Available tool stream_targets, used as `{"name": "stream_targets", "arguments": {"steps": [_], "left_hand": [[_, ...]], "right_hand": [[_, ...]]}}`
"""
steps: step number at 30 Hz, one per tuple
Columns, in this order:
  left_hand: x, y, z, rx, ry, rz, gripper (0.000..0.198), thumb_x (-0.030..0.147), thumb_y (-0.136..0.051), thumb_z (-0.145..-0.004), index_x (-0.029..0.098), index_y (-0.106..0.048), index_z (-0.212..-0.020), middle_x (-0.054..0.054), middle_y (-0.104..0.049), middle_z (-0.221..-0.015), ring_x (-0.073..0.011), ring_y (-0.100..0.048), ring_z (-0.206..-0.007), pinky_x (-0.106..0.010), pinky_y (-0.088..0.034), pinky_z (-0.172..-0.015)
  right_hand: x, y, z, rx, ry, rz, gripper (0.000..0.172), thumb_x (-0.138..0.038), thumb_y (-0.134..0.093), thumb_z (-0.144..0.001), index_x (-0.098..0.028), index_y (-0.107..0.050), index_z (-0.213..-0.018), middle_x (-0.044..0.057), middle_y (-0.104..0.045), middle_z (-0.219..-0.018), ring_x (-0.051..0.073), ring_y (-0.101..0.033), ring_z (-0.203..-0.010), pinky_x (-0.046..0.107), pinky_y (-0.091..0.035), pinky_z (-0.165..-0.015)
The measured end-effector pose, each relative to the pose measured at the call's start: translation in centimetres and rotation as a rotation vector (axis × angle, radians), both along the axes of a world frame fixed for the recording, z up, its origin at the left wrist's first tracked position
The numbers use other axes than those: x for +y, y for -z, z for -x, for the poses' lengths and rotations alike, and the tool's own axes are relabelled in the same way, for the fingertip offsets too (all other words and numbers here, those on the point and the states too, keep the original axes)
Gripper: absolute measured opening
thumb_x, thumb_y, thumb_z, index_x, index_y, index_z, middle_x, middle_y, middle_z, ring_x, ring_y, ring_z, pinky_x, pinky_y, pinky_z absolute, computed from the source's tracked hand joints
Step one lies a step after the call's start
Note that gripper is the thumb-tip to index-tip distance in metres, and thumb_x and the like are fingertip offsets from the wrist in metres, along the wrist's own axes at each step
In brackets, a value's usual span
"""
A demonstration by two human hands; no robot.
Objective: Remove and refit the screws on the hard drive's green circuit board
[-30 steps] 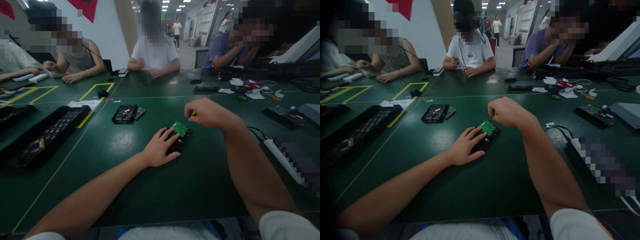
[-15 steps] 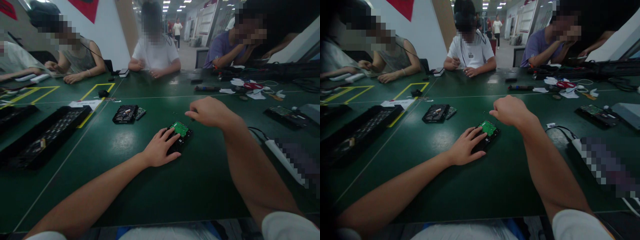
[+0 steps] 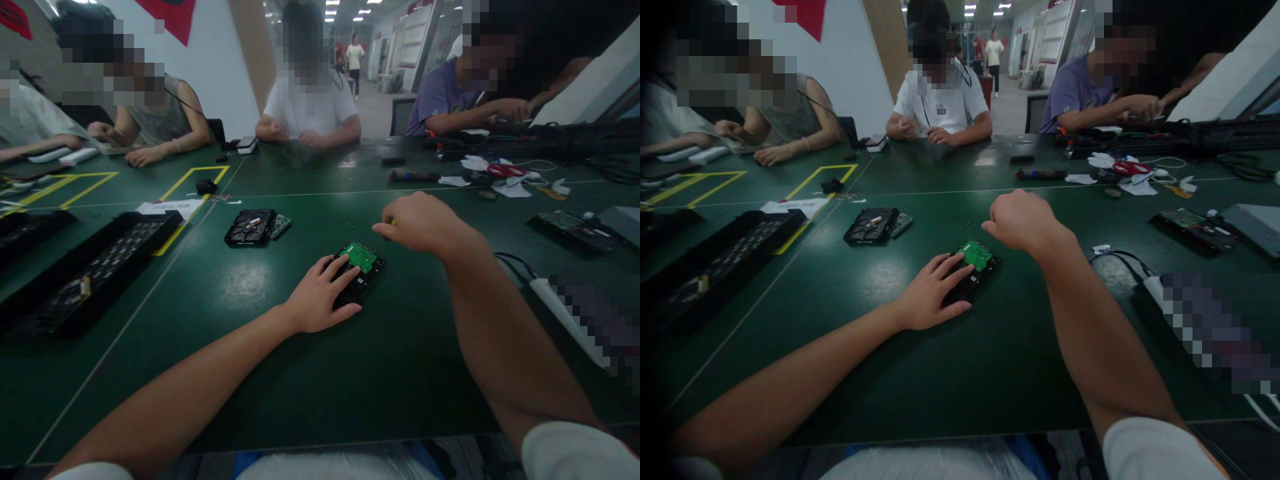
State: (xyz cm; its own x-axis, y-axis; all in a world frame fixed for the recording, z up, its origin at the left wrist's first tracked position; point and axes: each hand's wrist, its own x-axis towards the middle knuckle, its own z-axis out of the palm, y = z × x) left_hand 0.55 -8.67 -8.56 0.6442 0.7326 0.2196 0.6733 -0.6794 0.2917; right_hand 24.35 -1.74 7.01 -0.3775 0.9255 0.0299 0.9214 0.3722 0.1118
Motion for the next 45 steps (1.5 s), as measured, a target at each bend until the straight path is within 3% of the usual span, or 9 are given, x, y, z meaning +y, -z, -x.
{"name": "stream_targets", "arguments": {"steps": [8, 11, 15, 21, 26, 31, 36, 41, 45], "left_hand": [[0.0, -0.1, 0.0, -0.016, -0.003, 0.009, 0.085, 0.072, -0.059, -0.098, 0.029, -0.039, -0.167, -0.013, -0.031, -0.174, -0.0463, -0.028, -0.157, -0.068, -0.034, -0.126], [0.0, 0.0, -0.1, -0.014, -0.004, 0.006, 0.086, 0.073, -0.059, -0.097, 0.028, -0.039, -0.167, -0.013, -0.032, -0.174, -0.0463, -0.029, -0.157, -0.068, -0.034, -0.126], [0.0, 0.1, -0.1, -0.012, -0.003, -0.006, 0.085, 0.074, -0.058, -0.097, 0.027, -0.040, -0.167, -0.014, -0.032, -0.174, -0.0458, -0.030, -0.156, -0.067, -0.034, -0.126], [0.0, 0.0, -0.1, -0.006, -0.002, -0.004, 0.085, 0.073, -0.058, -0.098, 0.026, -0.041, -0.166, -0.014, -0.032, -0.174, -0.0463, -0.029, -0.157, -0.067, -0.034, -0.126], [-0.1, -0.2, -0.1, -0.004, -0.003, 0.004, 0.084, 0.074, -0.057, -0.098, 0.026, -0.041, -0.166, -0.014, -0.032, -0.174, -0.0466, -0.029, -0.157, -0.067, -0.035, -0.125], [0.0, -0.1, -0.1, -0.020, 0.000, 0.003, 0.085, 0.074, -0.058, -0.098, 0.027, -0.040, -0.167, -0.014, -0.032, -0.174, -0.0466, -0.029, -0.157, -0.068, -0.035, -0.125], [0.0, 0.1, 0.0, -0.007, -0.002, -0.001, 0.085, 0.074, -0.056, -0.098, 0.028, -0.040, -0.167, -0.013, -0.031, -0.174, -0.0458, -0.029, -0.157, -0.067, -0.034, -0.126], [0.0, 0.0, -0.1, -0.008, -0.002, 0.003, 0.085, 0.073, -0.058, -0.098, 0.027, -0.041, -0.166, -0.014, -0.031, -0.174, -0.0464, -0.029, -0.157, -0.068, -0.034, -0.126], [0.0, 0.1, -0.1, -0.018, -0.006, 0.008, 0.085, 0.073, -0.059, -0.097, 0.029, -0.040, -0.167, -0.013, -0.031, -0.174, -0.0463, -0.029, -0.157, -0.068, -0.034, -0.126]], "right_hand": [[-0.2, -0.6, -0.1, 0.028, -0.202, 0.086, 0.013, -0.022, -0.073, -0.089, -0.022, -0.084, -0.098, 0.006, -0.083, -0.098, 0.025, -0.074, -0.093, 0.033, -0.049, -0.079], [-0.4, -0.6, 0.0, 0.023, -0.156, 0.072, 0.016, -0.029, -0.074, -0.091, -0.021, -0.083, -0.102, 0.008, -0.082, -0.100, 0.027, -0.075, -0.094, 0.033, -0.050, -0.078], [-0.6, -0.3, 0.3, -0.007, -0.023, 0.024, 0.035, -0.046, -0.060, -0.101, -0.019, -0.082, -0.101, 0.015, -0.081, -0.095, 0.031, -0.075, -0.090, 0.037, -0.050, -0.076], [-0.4, -0.6, 0.0, 0.036, -0.133, 0.086, 0.017, -0.024, -0.070, -0.091, -0.021, -0.081, -0.104, 0.008, -0.082, -0.100, 0.026, -0.075, -0.093, 0.032, -0.049, -0.076], [-0.2, -0.3, -0.3, 0.093, -0.154, 0.080, 0.031, -0.017, -0.070, -0.086, -0.018, -0.074, -0.117, 0.009, -0.081, -0.111, 0.025, -0.073, -0.097, 0.030, -0.049, -0.077], [-0.3, -0.2, -0.7, 0.071, -0.197, 0.091, 0.028, -0.014, -0.068, -0.083, -0.017, -0.072, -0.110, 0.010, -0.079, -0.111, 0.026, -0.072, -0.096, 0.031, -0.048, -0.077], [-0.4, -0.4, -0.5, 0.076, -0.157, 0.018, 0.017, -0.026, -0.070, -0.091, -0.019, -0.075, -0.107, 0.009, -0.081, -0.104, 0.028, -0.073, -0.096, 0.033, -0.048, -0.078], [-0.5, -0.1, 0.3, -0.019, -0.010, -0.012, 0.034, -0.047, -0.061, -0.101, -0.018, -0.078, -0.105, 0.017, -0.080, -0.096, 0.033, -0.074, -0.091, 0.038, -0.050, -0.073], [-0.6, -0.2, 0.3, -0.015, -0.004, 0.005, 0.029, -0.041, -0.062, -0.100, -0.018, -0.079, -0.106, 0.016, -0.080, -0.097, 0.031, -0.074, -0.091, 0.038, -0.050, -0.075]]}}
